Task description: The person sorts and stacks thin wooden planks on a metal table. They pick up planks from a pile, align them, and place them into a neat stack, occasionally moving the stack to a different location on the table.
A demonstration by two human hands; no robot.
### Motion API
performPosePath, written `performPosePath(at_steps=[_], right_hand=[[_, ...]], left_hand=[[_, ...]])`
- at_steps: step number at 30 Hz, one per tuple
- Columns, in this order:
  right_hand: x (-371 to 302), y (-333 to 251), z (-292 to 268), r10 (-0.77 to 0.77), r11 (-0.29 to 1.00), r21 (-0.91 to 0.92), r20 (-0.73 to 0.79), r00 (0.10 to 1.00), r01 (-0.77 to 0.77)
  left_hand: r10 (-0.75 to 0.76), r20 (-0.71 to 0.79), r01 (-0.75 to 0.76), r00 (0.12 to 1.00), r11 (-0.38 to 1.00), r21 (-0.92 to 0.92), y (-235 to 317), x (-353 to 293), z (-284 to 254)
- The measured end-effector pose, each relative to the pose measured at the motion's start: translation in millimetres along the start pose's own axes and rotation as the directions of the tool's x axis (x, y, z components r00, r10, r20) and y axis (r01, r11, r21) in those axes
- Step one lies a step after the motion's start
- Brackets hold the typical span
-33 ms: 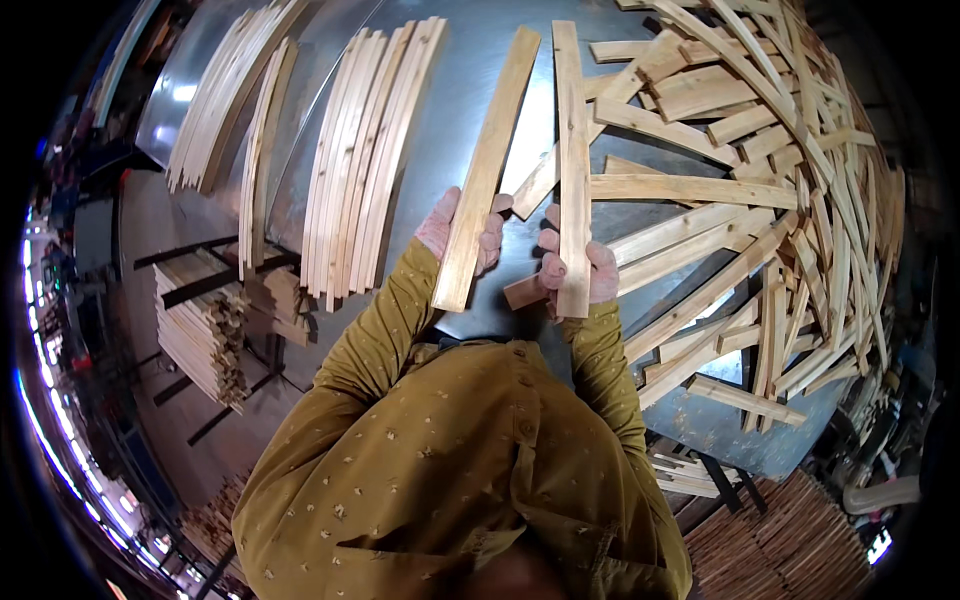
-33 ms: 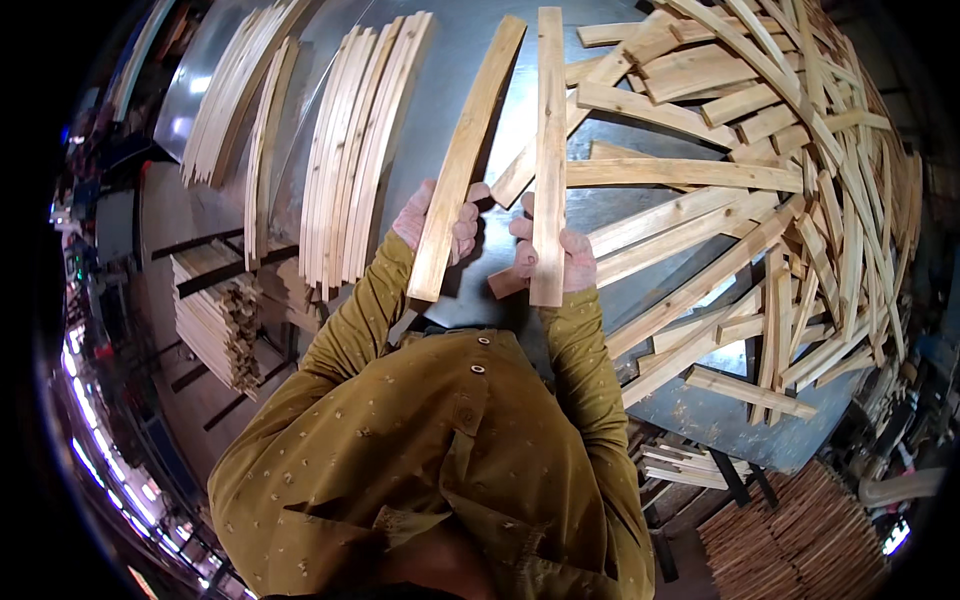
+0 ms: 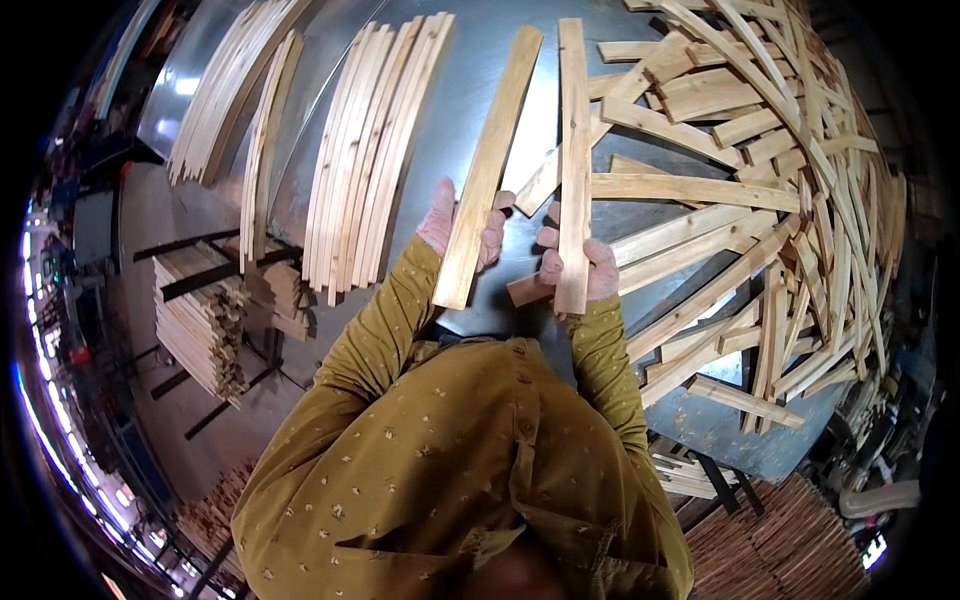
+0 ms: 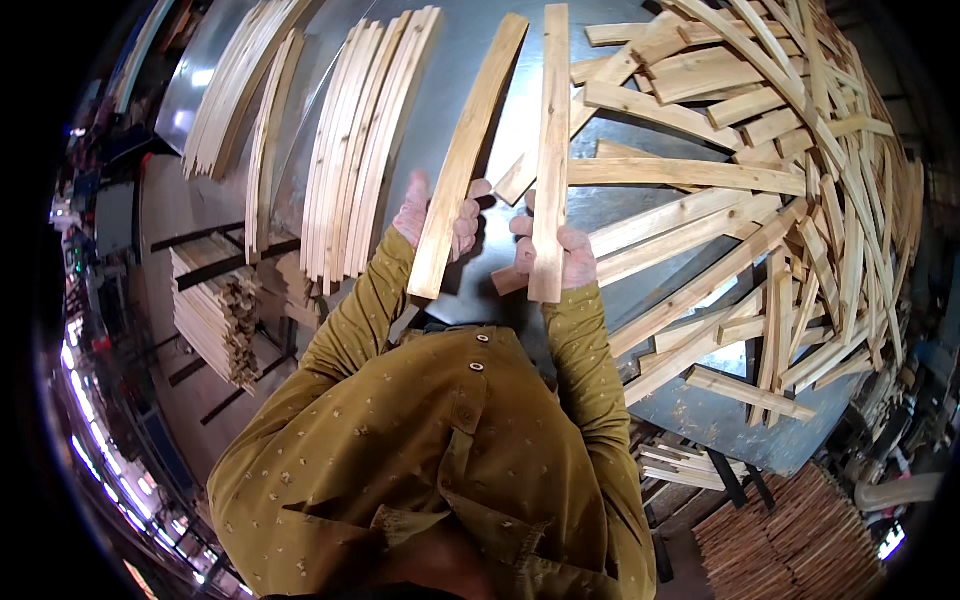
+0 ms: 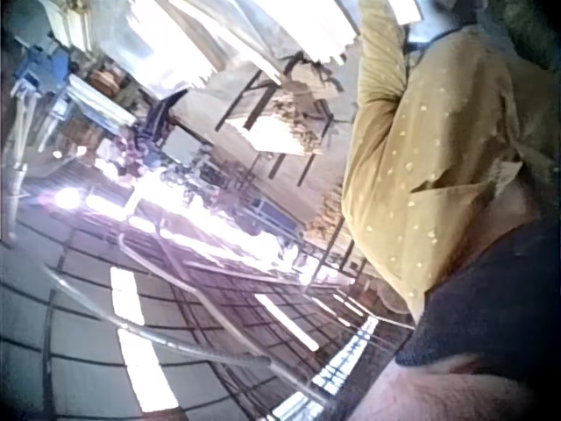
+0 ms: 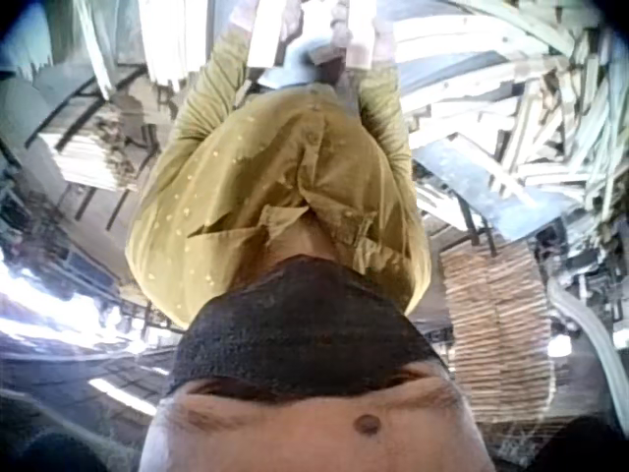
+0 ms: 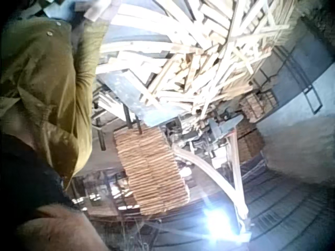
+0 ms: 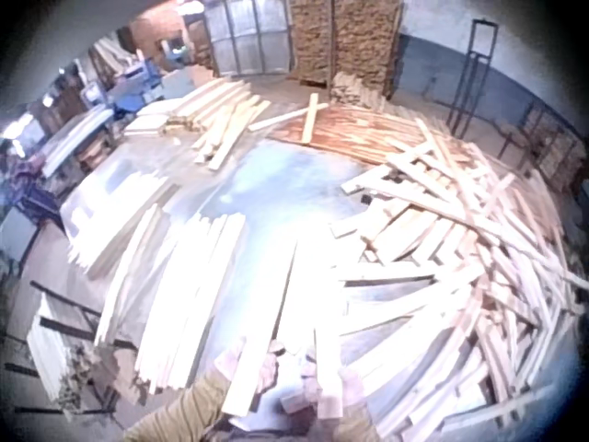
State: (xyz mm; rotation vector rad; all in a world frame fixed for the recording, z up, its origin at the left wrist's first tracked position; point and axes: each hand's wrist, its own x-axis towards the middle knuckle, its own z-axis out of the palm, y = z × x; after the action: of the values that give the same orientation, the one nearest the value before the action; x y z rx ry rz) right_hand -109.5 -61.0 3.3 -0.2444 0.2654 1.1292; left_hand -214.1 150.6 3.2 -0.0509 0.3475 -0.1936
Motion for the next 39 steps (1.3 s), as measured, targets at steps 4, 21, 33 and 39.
performPosePath(at_steps=[4,21,33,39], right_hand=[[26,45,-19,0.002,0.643,-0.694,-0.422,0.907,-0.324],[104,117,116,0.351,-0.394,-0.885,0.105,0.93,0.248],[160,-129,154,-0.373,-0.927,-0.233,0.497,0.784,-0.293],[256,-245,177,-0.517,-0.852,-0.052,0.239,0.822,-0.521]], left_hand=[[0.176,-0.144,-0.067,0.974,0.827,0.558,13,-35,12],[0.559,0.645,0.528,0.522,-0.805,0.271,113,-193,73],[0.79,0.288,0.793,0.541,-0.594,0.138,259,-218,13],[0.973,0.13,0.843,0.191,-0.23,0.487,292,-198,-45]])
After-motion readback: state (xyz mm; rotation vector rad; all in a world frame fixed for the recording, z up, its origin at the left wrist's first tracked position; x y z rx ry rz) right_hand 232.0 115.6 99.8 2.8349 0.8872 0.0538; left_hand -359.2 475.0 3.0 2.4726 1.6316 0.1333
